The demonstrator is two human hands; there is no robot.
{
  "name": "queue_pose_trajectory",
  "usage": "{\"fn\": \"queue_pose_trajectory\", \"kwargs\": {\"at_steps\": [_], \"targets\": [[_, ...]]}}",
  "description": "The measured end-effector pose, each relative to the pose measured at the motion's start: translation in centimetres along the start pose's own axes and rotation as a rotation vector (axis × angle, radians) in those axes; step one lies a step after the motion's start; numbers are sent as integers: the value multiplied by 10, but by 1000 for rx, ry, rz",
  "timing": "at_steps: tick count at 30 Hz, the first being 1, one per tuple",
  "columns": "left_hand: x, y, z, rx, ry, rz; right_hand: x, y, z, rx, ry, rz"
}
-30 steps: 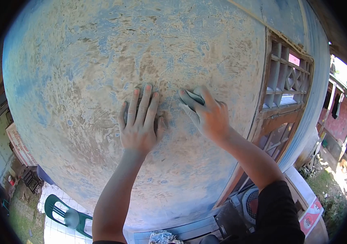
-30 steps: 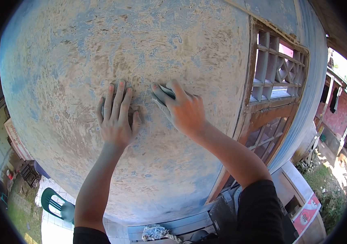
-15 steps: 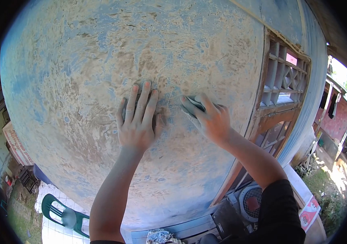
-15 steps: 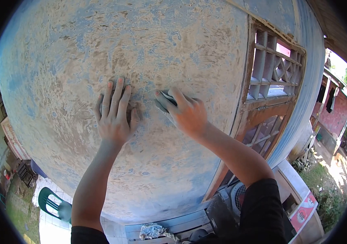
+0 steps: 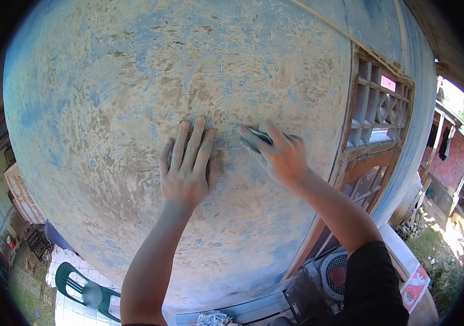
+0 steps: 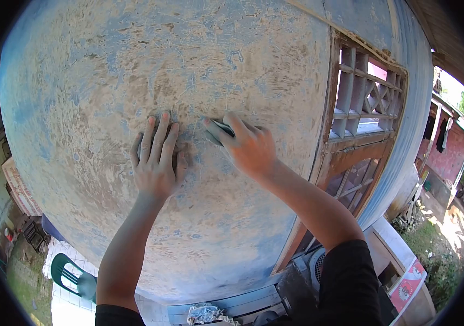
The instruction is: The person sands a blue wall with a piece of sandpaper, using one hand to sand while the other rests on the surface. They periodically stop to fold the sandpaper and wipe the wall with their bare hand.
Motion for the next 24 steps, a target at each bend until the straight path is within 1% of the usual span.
{"fn": "queue_pose_trajectory", "kwargs": {"at_steps": [2,4,5,7,8,10,11,13,14,16,17,19,21,23,24], "targets": [[0,-1,1,2,0,-4,13,-9,3,-35,4,-39],[1,0,1,7,0,-12,26,-22,1,55,47,-211],[1,0,1,8,3,-12,23,-17,-1,58,47,-214],[0,0,1,10,6,-9,13,-1,-8,163,56,-173],[0,0,0,6,2,-13,9,0,-7,164,54,-171],[0,0,0,5,-9,-16,5,9,-1,33,48,18],[0,0,0,-3,-9,-11,6,6,1,32,44,17],[0,1,1,-12,-11,-4,12,-5,5,33,124,-68],[0,1,1,-20,-11,-2,8,0,3,31,127,-64],[-1,-1,1,-32,-12,3,-7,12,0,115,69,-190],[-2,-1,1,-35,-22,2,-13,21,-1,113,68,-187],[-1,0,2,-32,-36,2,-16,37,4,39,5,-153],[-1,0,2,-26,-18,1,-7,37,2,64,29,-166],[-1,1,1,-18,-19,4,8,33,1,68,54,-317],[-2,0,1,-12,-20,3,11,36,-1,72,63,-321]]}}
Point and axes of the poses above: each hand's wrist, its own x-axis towards the middle knuckle, its own z-axis out of the back of the hand, y = z × x, the point moved 8 cm from there along x, towards the middle knuckle, and after that the axes turned 10 degrees about -x, right-handed, at the moved point
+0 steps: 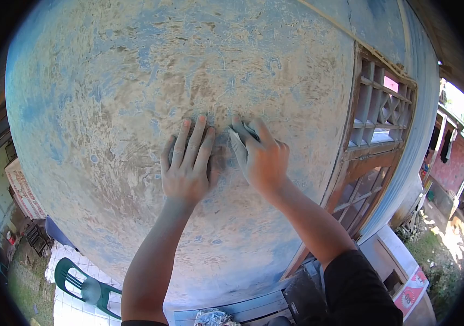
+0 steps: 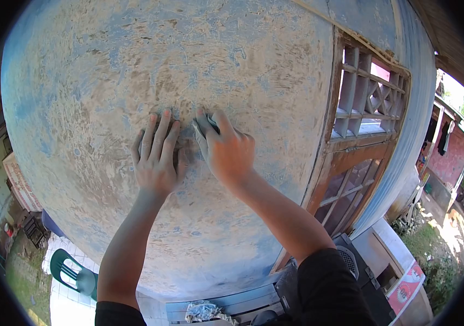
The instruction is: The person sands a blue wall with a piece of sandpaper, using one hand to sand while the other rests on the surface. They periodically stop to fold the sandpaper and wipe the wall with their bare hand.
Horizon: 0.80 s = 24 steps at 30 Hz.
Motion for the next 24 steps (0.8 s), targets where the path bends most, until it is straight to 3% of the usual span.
{"fn": "queue_pose_trajectory", "kwargs": {"at_steps": [2,6,11,24], "targets": [[0,0,-1,1,4,3,5,-6,1,102,-74,-117],[0,0,1,-16,5,-1,-20,-2,5,160,-158,-121],[0,1,0,-25,-7,3,-4,-3,4,95,-34,-118],[0,2,2,-47,-26,15,0,-9,2,86,-40,-114]]}}
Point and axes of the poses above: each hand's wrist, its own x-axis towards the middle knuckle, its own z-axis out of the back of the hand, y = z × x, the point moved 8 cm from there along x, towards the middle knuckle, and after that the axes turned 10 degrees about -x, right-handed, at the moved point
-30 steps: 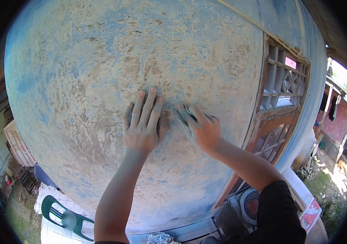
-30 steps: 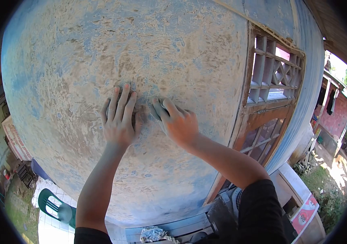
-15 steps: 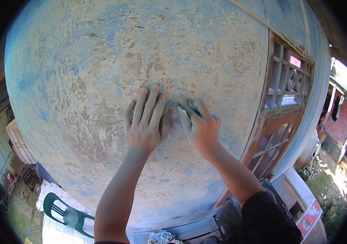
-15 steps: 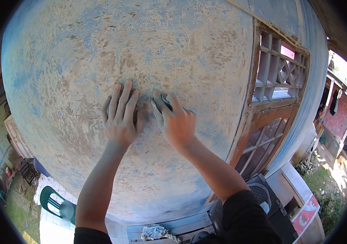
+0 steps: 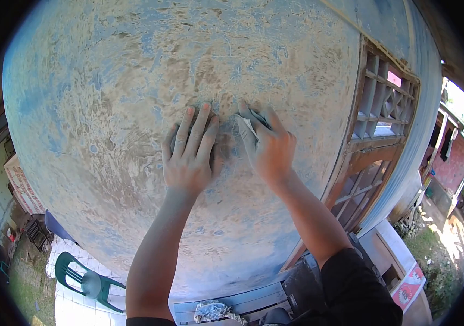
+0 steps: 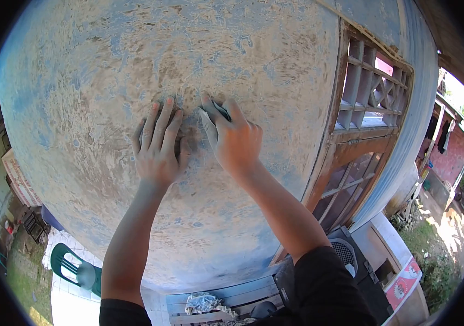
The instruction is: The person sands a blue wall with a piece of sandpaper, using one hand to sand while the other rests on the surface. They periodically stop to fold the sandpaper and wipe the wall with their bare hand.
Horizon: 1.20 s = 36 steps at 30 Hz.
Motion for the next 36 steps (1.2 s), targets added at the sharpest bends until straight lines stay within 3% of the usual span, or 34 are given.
{"fn": "queue_pose_trajectory", "kwargs": {"at_steps": [8,14,21,26,30,32,36], "targets": [[-2,1,0,9,11,-13,-33,5,0,4,-37,55],[-1,2,-1,12,12,-5,11,3,4,-82,10,-19],[-1,1,1,6,6,-8,-34,10,2,21,-84,56],[-1,1,1,-9,-8,-7,14,-4,5,-76,-43,-49],[0,0,2,-4,-5,-11,-14,4,-3,-60,-31,-67],[-1,-1,3,-13,0,-13,-36,10,-7,2,-55,42],[-1,1,2,-12,-3,-8,-8,0,7,-14,18,1]]}}
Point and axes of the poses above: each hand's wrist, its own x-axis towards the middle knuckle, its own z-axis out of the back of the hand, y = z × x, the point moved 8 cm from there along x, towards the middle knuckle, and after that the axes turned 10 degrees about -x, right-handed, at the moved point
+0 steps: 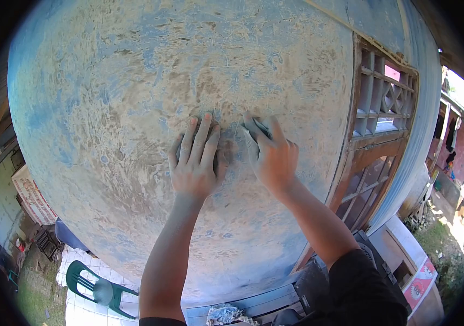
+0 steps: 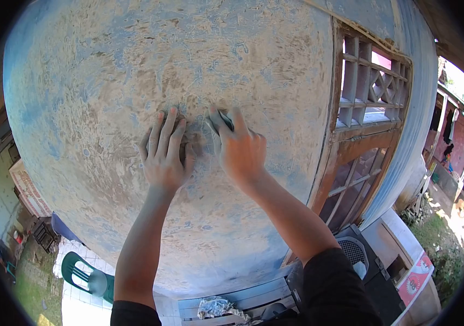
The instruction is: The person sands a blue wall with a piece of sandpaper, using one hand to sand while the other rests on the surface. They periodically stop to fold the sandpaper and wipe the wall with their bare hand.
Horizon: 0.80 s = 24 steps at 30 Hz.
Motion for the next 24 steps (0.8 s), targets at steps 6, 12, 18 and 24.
{"fn": "queue_pose_trajectory", "kwargs": {"at_steps": [6,12,18,24], "targets": [[-1,1,0,4,-10,2,-6,2,-13,-60,-4,-38],[0,0,2,-21,-19,14,11,0,-3,-71,-1,130],[-7,2,1,-14,-35,21,-1,9,-14,-69,-24,52],[-6,1,4,-42,-35,30,7,-4,-2,-72,-23,184]]}}
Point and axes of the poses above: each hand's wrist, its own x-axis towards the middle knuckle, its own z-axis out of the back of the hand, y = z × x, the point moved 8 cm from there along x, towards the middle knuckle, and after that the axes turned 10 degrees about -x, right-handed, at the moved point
